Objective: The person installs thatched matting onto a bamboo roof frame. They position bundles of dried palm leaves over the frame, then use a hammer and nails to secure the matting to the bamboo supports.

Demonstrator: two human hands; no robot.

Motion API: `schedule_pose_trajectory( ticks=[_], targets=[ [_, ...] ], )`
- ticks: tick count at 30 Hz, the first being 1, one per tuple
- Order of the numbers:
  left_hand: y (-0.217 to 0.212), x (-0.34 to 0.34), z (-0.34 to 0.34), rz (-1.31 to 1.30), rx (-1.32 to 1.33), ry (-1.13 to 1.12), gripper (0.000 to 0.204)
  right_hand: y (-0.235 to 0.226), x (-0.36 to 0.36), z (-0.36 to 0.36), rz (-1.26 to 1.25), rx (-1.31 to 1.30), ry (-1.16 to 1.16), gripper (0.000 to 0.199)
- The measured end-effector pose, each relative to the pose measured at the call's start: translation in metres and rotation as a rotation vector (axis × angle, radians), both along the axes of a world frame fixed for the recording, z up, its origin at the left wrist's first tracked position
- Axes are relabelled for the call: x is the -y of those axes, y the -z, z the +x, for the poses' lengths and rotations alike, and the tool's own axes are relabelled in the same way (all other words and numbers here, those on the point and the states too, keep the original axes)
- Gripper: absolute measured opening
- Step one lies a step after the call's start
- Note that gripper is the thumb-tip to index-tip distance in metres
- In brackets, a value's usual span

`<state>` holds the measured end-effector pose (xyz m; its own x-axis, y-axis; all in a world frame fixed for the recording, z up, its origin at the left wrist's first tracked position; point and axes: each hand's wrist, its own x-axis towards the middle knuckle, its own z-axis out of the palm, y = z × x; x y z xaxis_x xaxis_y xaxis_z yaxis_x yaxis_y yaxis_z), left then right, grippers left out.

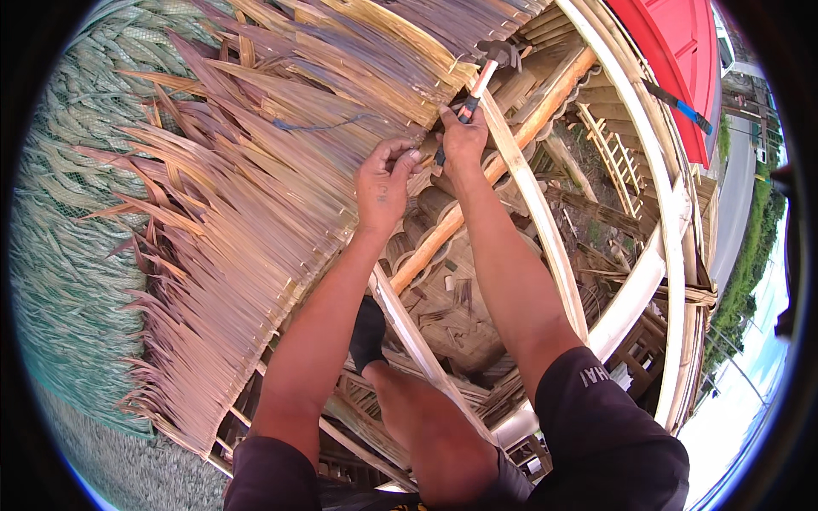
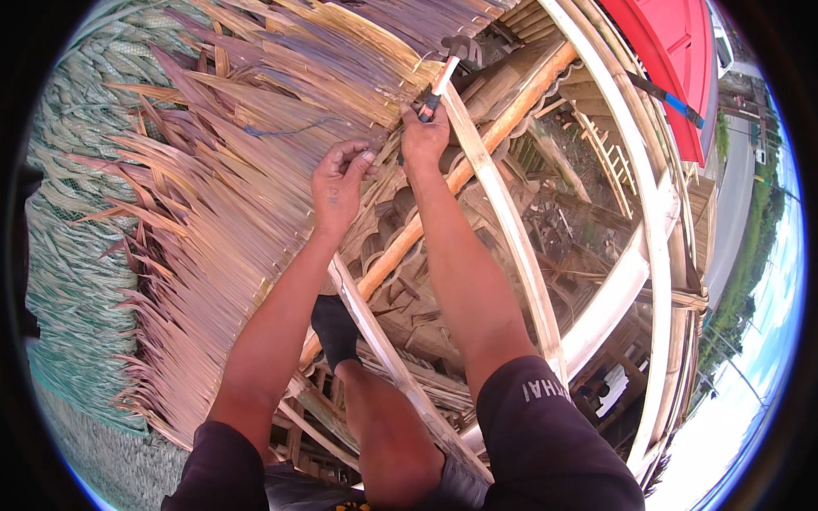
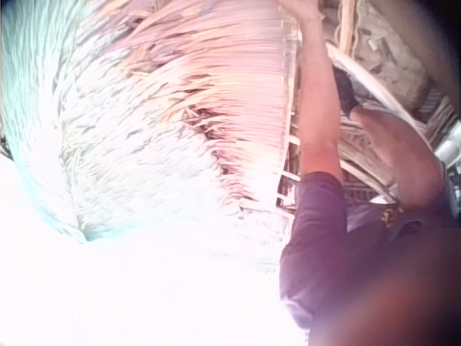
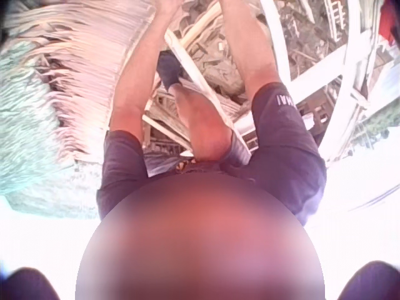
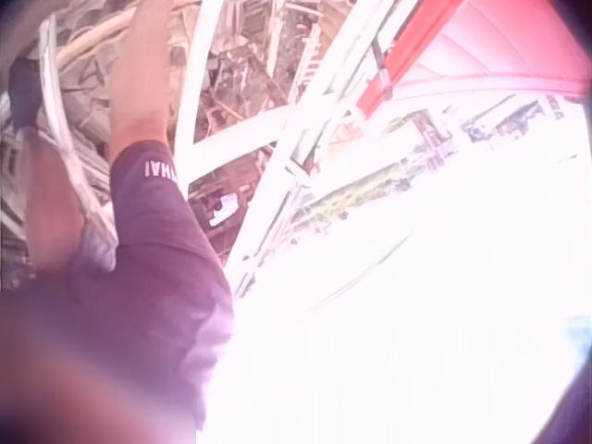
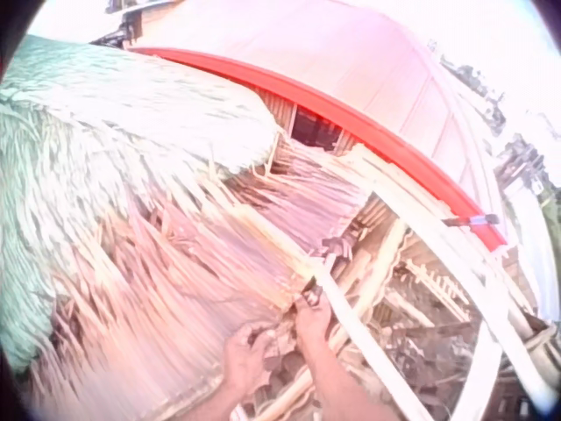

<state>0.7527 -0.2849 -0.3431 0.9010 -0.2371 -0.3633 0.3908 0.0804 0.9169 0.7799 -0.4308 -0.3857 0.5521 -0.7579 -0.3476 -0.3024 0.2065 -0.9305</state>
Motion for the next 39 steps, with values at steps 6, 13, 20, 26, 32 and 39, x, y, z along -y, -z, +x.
schedule_pose_trajectory(
  ticks=[6,13,20,26,32,39],
  targets=[
    [0.016,0.058,0.076,0.191,0.237,0.124,0.021,0.024,0.005,0.007,0.182,0.144,0.198,0.024],
    [0.051,0.138,0.101,0.516,0.278,0.214,0.021,0.018,0.006,-0.003,0.253,0.214,0.196,0.026],
    [0.057,0.145,0.09,0.497,0.292,0.161,0.019,-0.08,0.061,-0.071,-0.251,-0.312,-0.39,0.039],
    [0.047,0.151,0.082,0.637,0.399,0.169,0.022,-0.164,0.096,-0.08,-0.843,-0.42,-0.82,0.074],
    [0.053,0.148,0.086,0.676,0.455,0.206,0.027,-0.156,0.105,-0.063,-0.913,-0.517,-1.006,0.074],
    [0.055,0.147,0.086,0.592,0.434,0.21,0.023,-0.171,0.097,-0.052,-1.046,-0.434,-0.929,0.069]
  ],
)
